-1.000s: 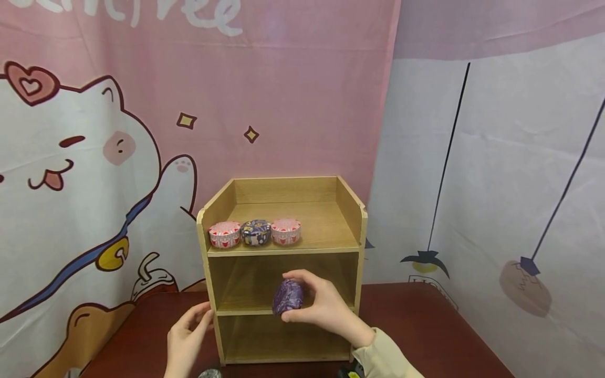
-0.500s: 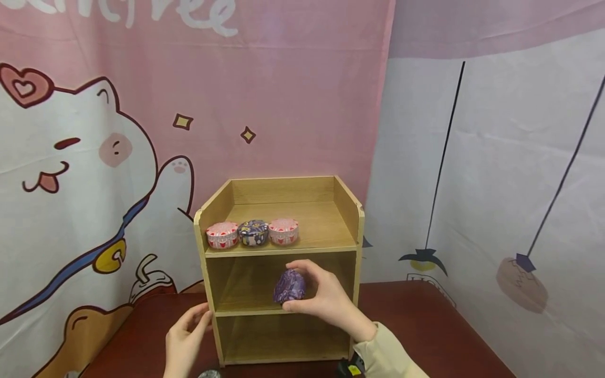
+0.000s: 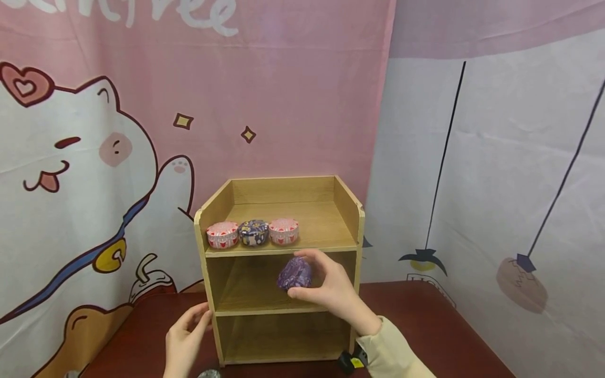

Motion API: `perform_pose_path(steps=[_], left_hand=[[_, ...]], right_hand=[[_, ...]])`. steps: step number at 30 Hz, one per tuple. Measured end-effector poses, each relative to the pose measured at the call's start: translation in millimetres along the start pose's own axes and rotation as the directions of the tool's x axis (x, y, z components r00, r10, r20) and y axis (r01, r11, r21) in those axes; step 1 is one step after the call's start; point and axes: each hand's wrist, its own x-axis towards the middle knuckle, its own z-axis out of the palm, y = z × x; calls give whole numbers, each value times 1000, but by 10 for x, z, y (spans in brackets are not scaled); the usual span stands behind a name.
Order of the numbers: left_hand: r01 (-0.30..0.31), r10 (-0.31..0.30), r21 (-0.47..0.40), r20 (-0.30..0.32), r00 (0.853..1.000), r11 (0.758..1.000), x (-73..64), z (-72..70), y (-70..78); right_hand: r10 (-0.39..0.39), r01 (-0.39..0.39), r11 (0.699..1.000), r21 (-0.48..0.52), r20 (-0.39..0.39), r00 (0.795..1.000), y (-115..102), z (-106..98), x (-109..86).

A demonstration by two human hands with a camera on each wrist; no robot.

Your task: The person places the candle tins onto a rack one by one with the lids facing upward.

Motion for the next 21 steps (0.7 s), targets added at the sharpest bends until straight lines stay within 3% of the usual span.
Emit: perform_pose_path(steps=[21], left_hand=[[-5, 5, 15, 3, 1000, 1000, 4, -2, -9]], right_hand=[[-35, 35, 999, 0, -125, 991, -121, -221, 93]])
